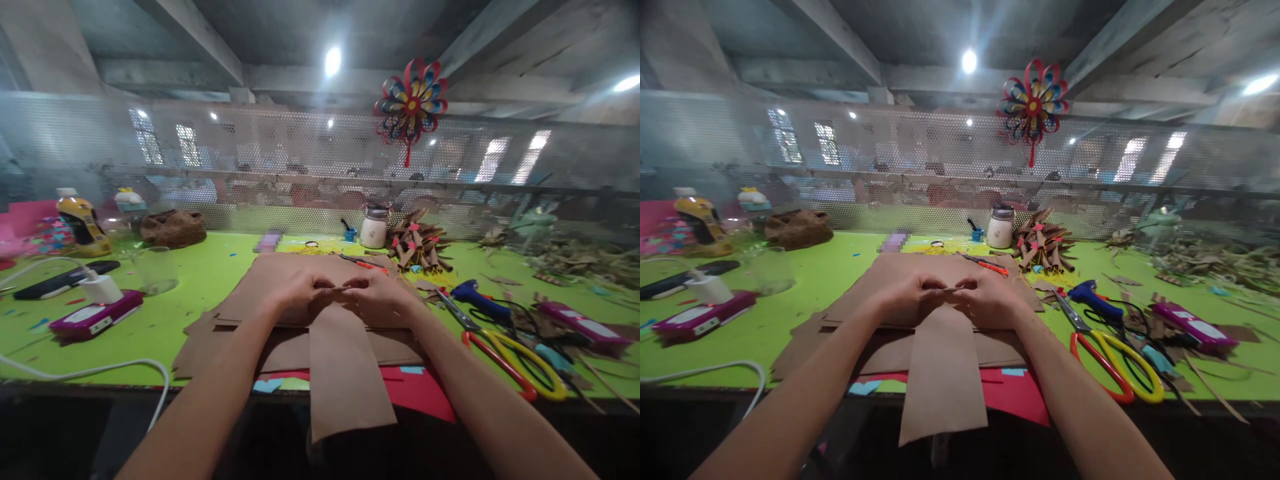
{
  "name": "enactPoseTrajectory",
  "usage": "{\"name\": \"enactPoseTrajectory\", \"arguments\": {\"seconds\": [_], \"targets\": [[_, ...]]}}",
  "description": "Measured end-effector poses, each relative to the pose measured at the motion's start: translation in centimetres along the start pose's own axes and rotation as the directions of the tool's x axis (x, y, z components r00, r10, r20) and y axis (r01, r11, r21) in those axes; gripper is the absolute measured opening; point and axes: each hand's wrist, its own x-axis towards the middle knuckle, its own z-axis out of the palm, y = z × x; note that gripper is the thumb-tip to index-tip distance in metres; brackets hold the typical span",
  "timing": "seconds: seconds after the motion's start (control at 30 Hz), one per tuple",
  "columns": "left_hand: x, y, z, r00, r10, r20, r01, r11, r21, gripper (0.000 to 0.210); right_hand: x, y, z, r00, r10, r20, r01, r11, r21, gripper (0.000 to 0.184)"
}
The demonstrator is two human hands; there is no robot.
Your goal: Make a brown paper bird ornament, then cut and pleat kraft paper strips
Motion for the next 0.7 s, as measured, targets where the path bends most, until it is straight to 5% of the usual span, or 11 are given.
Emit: {"name": "enactPoseTrajectory", "arguments": {"seconds": [0.7], "targets": [[0.9, 0.1, -0.2, 0.998, 0.068, 0.017, -0.069, 0.995, 0.075, 0.036, 1.3, 1.3, -0.2, 0.994, -0.105, 0.033, 0.108, 0.988, -0.106, 0.03]]}}
